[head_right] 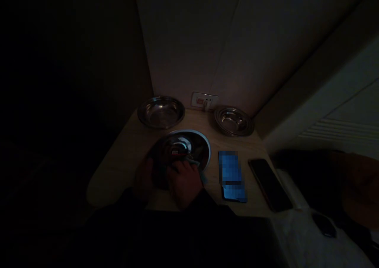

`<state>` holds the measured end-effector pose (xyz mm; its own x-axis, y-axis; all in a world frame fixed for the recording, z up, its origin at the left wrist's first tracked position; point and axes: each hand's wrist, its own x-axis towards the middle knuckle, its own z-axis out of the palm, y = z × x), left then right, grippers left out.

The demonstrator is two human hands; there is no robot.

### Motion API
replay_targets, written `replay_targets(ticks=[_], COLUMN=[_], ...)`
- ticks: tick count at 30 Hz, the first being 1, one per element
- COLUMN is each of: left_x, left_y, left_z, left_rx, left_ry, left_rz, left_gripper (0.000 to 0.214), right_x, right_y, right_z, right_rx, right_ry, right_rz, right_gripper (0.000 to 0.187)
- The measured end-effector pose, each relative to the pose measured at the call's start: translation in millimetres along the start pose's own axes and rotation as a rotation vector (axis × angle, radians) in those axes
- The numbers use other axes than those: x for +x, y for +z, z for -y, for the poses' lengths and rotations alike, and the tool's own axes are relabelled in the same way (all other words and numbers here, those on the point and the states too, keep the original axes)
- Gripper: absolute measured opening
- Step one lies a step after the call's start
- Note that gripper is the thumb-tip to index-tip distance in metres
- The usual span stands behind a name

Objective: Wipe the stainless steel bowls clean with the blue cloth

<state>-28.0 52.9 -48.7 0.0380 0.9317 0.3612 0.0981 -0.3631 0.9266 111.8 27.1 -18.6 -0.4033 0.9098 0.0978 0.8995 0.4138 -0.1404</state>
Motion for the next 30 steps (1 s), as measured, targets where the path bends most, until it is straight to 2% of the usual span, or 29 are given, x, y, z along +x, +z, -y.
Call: replay_targets(ticks=[2, 4, 8, 12, 14, 16, 22, 24, 26, 28, 30], left_x=[-1, -1, 0, -1, -2, -3, -5, -6, -8, -11, -13], left_y=[-1.9, -2.2, 1.4, 2.3, 0.4, -1.6, 0.7, 2.3, 2.9, 2.5, 1.6], left_z=[1, 1, -2, -4, -3, -3, -4, -2, 2, 7, 11], left_rx=[0.017, 0.016, -0.015, -0.024, 0.01, 0.045, 0.027, 0.027, 0.069, 0.134, 0.17], left_ry=[0.034, 0.06, 0.017, -0.011, -0.025, -0.025, 0.017, 0.014, 0.006, -0.007, -0.015], left_rz=[-0.018, -0.003, 0.017, -0.018, -0.043, -0.062, -0.035, -0.053, -0.083, -0.141, -0.2], left_gripper=[0.047, 0.046, 0.047, 0.048, 0.047, 0.047, 0.046, 0.045, 0.045, 0.045, 0.044], right_x=[4, 2, -4, 4, 9, 11, 0, 0, 3, 7, 9], right_y=[-1, -7, -18, -6, 1, 0, -24, -21, -10, 0, 2], right_z=[-2, -13, -32, -11, 2, 3, -34, -29, -11, 7, 16], right_rx=[0.034, -0.025, -0.158, -0.13, -0.099, -0.081, -0.149, -0.146, -0.12, -0.088, -0.068], right_ry=[-0.022, -0.057, -0.058, -0.012, -0.029, -0.067, -0.066, -0.038, -0.007, 0.007, -0.01], right_rz=[-0.003, 0.021, 0.071, 0.031, 0.015, 0.017, 0.034, 0.028, 0.015, 0.002, 0.004], right_gripper=[0.02, 0.021, 0.019, 0.017, 0.02, 0.019, 0.016, 0.015, 0.015, 0.019, 0.02])
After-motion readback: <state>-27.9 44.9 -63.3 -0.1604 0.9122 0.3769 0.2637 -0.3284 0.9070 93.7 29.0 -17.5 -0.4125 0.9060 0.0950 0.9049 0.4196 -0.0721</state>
